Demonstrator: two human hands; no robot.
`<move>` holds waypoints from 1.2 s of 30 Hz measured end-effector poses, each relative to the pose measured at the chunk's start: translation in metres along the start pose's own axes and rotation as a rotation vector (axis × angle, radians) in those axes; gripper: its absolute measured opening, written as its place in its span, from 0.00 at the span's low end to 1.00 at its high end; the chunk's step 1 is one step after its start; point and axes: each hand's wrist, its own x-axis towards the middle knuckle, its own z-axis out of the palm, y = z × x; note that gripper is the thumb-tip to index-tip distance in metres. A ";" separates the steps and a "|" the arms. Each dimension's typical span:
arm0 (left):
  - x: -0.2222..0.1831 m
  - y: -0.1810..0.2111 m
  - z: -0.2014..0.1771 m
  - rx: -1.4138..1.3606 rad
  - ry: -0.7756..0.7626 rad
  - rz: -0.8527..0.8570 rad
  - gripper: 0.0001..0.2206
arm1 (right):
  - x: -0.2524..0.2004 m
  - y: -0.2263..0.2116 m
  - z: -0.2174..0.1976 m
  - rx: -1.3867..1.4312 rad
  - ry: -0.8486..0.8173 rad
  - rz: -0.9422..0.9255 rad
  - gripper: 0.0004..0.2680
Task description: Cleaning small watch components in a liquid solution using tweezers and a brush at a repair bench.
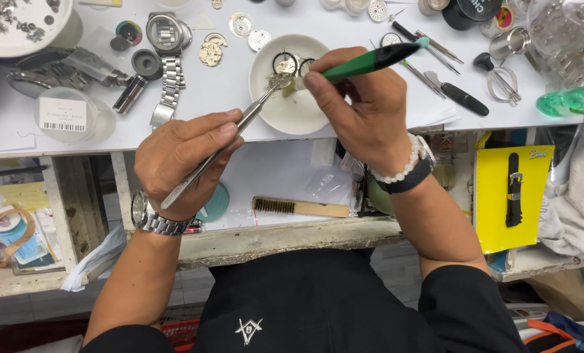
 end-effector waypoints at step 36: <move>0.013 -0.010 0.020 0.066 -0.221 0.184 0.07 | 0.003 0.006 -0.014 -0.205 -0.122 0.037 0.06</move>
